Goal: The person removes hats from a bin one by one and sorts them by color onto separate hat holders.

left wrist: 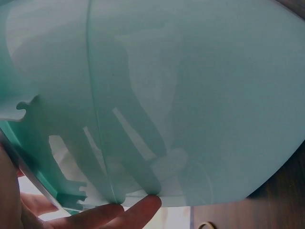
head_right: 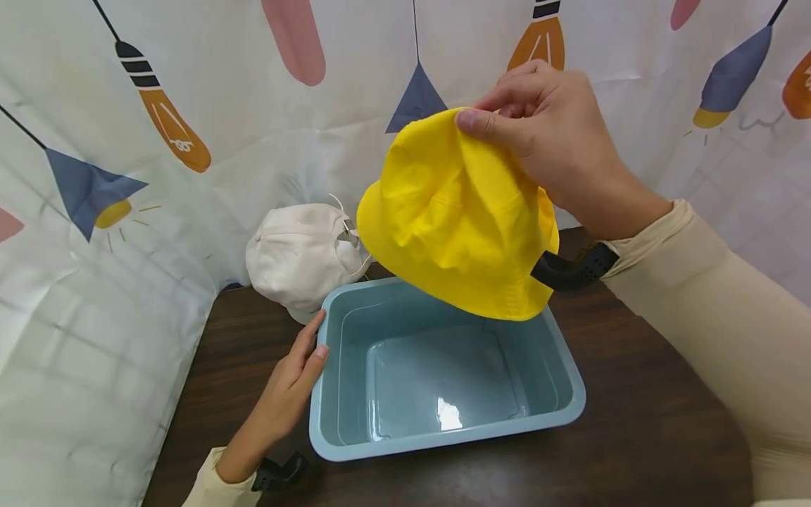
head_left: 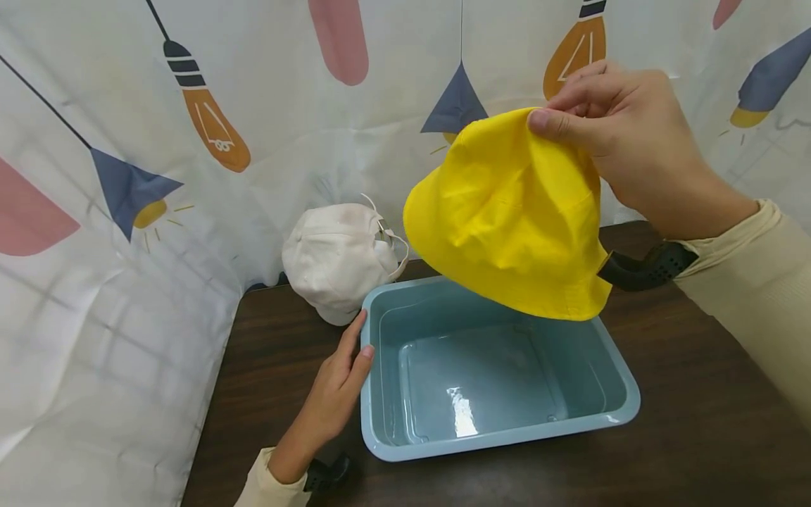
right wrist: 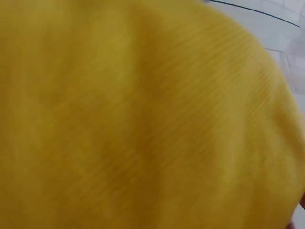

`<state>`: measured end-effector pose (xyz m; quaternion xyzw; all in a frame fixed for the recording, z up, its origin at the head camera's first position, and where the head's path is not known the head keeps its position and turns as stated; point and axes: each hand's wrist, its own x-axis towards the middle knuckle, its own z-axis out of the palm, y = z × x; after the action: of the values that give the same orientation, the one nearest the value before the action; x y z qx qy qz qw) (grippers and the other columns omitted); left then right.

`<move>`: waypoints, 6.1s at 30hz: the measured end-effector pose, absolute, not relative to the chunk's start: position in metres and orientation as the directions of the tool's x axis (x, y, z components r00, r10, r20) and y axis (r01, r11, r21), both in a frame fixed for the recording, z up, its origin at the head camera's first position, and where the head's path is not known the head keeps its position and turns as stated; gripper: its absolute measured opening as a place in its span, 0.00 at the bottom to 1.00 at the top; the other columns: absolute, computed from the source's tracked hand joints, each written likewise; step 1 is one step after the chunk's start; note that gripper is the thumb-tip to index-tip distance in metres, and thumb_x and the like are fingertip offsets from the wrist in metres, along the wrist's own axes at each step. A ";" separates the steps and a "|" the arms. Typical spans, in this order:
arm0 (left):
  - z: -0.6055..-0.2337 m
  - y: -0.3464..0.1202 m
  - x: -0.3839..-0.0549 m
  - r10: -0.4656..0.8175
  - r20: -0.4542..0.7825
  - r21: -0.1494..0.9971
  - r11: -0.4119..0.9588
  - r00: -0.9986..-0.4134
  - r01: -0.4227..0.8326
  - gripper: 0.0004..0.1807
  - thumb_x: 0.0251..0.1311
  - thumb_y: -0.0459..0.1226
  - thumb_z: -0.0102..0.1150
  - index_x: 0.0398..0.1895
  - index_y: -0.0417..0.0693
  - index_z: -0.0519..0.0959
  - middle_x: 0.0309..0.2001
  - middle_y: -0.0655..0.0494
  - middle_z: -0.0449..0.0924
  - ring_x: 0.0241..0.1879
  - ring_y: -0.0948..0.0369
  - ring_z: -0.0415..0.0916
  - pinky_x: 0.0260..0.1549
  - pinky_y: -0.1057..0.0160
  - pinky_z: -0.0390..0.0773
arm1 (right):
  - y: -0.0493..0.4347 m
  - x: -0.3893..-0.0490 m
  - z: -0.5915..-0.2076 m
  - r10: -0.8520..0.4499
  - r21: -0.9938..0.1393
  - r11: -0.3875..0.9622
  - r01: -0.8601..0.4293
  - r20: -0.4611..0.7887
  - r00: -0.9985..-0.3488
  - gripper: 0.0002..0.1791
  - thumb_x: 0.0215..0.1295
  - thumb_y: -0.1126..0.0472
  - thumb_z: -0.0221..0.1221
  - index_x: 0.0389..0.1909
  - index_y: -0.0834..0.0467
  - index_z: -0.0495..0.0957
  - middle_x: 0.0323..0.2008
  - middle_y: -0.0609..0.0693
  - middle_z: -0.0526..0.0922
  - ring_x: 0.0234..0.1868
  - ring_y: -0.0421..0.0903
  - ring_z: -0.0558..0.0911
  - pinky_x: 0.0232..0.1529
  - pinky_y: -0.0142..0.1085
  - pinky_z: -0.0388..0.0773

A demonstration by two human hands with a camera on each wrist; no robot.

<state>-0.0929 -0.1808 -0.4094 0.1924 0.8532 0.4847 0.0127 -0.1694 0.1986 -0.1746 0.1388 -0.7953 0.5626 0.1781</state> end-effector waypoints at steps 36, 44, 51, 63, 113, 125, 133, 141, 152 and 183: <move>-0.411 -0.182 -0.091 0.333 0.160 0.834 0.459 -0.929 0.308 0.31 0.81 0.46 0.41 0.83 0.66 0.47 0.78 0.55 0.60 0.70 0.53 0.71 0.61 0.42 0.76 | 0.262 -0.226 -0.162 0.345 -0.933 0.108 -0.342 0.358 -0.867 0.27 0.51 0.50 0.73 0.52 0.57 0.87 0.43 0.47 0.80 0.50 0.43 0.86 0.42 0.23 0.81; -0.412 -0.181 -0.090 0.338 0.159 0.837 0.453 -0.928 0.308 0.31 0.82 0.46 0.41 0.83 0.66 0.47 0.79 0.56 0.59 0.70 0.52 0.70 0.60 0.43 0.77 | 0.270 -0.236 -0.178 0.309 -0.891 0.052 -0.451 0.444 -0.841 0.23 0.53 0.56 0.73 0.47 0.66 0.86 0.47 0.44 0.70 0.51 0.42 0.82 0.49 0.25 0.80; -0.413 -0.181 -0.090 0.341 0.155 0.843 0.443 -0.927 0.304 0.32 0.82 0.46 0.40 0.83 0.66 0.47 0.79 0.56 0.58 0.71 0.51 0.70 0.60 0.43 0.78 | 0.283 -0.250 -0.198 0.221 -0.860 -0.017 -0.510 0.494 -0.841 0.19 0.55 0.62 0.72 0.42 0.74 0.85 0.44 0.47 0.67 0.50 0.44 0.76 0.49 0.26 0.82; -0.412 -0.181 -0.089 0.342 0.155 0.851 0.431 -0.927 0.301 0.32 0.81 0.45 0.41 0.83 0.66 0.47 0.79 0.54 0.60 0.69 0.50 0.73 0.56 0.46 0.81 | 0.276 -0.260 -0.228 0.130 -0.892 0.129 -0.433 0.448 -0.884 0.16 0.60 0.61 0.69 0.42 0.71 0.87 0.47 0.45 0.69 0.52 0.42 0.71 0.47 0.24 0.81; -0.409 -0.180 -0.089 0.349 0.137 0.841 0.453 -0.927 0.295 0.32 0.81 0.46 0.41 0.83 0.66 0.46 0.78 0.53 0.60 0.68 0.50 0.74 0.57 0.46 0.81 | 0.271 -0.256 -0.304 0.074 -0.853 0.399 -0.337 0.396 -0.915 0.17 0.69 0.57 0.65 0.55 0.58 0.86 0.47 0.42 0.73 0.53 0.40 0.71 0.48 0.19 0.76; -0.356 -0.181 -0.093 0.421 0.183 0.533 0.717 -0.888 0.450 0.34 0.80 0.50 0.43 0.82 0.51 0.51 0.78 0.51 0.59 0.76 0.52 0.61 0.70 0.41 0.67 | 0.287 -0.233 -0.294 0.052 -0.833 0.376 -0.405 0.456 -0.889 0.21 0.73 0.63 0.59 0.65 0.54 0.79 0.59 0.42 0.75 0.66 0.44 0.70 0.59 0.18 0.72; -0.295 -0.145 -0.124 0.532 0.319 0.406 0.671 -0.784 0.620 0.31 0.81 0.53 0.38 0.80 0.50 0.59 0.76 0.54 0.62 0.75 0.57 0.61 0.73 0.50 0.66 | 0.306 -0.215 -0.306 0.051 -0.799 0.473 -0.371 0.445 -0.894 0.23 0.76 0.59 0.58 0.69 0.50 0.75 0.63 0.39 0.75 0.64 0.40 0.72 0.59 0.17 0.70; -0.268 -0.095 -0.182 0.619 0.308 0.422 0.592 -0.723 0.686 0.33 0.81 0.56 0.31 0.78 0.47 0.61 0.72 0.50 0.65 0.69 0.57 0.66 0.71 0.55 0.67 | 0.310 -0.207 -0.320 0.092 -0.771 0.569 -0.286 0.405 -0.910 0.25 0.73 0.55 0.62 0.69 0.48 0.76 0.58 0.31 0.73 0.58 0.33 0.72 0.71 0.42 0.70; -0.252 -0.040 -0.247 0.606 0.239 0.441 0.629 -0.759 0.640 0.36 0.78 0.59 0.40 0.79 0.50 0.59 0.76 0.52 0.62 0.75 0.56 0.60 0.76 0.57 0.60 | 0.310 -0.204 -0.336 0.142 -0.773 0.569 -0.281 0.429 -0.892 0.26 0.72 0.56 0.63 0.69 0.49 0.76 0.57 0.31 0.72 0.58 0.38 0.73 0.70 0.46 0.70; -0.287 0.015 -0.277 0.445 0.206 0.591 0.653 -0.871 0.474 0.26 0.69 0.47 0.63 0.15 0.50 0.66 0.18 0.59 0.48 0.22 0.61 0.50 0.26 0.65 0.57 | 0.312 -0.250 -0.345 0.226 -0.943 0.034 -0.331 0.330 -0.916 0.16 0.67 0.57 0.65 0.50 0.62 0.85 0.50 0.45 0.78 0.47 0.41 0.75 0.47 0.24 0.77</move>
<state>-0.2771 0.0150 -0.2869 0.2528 0.9088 0.3313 -0.0214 -0.2504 0.3124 -0.3448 0.0380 -0.6904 0.6939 0.2009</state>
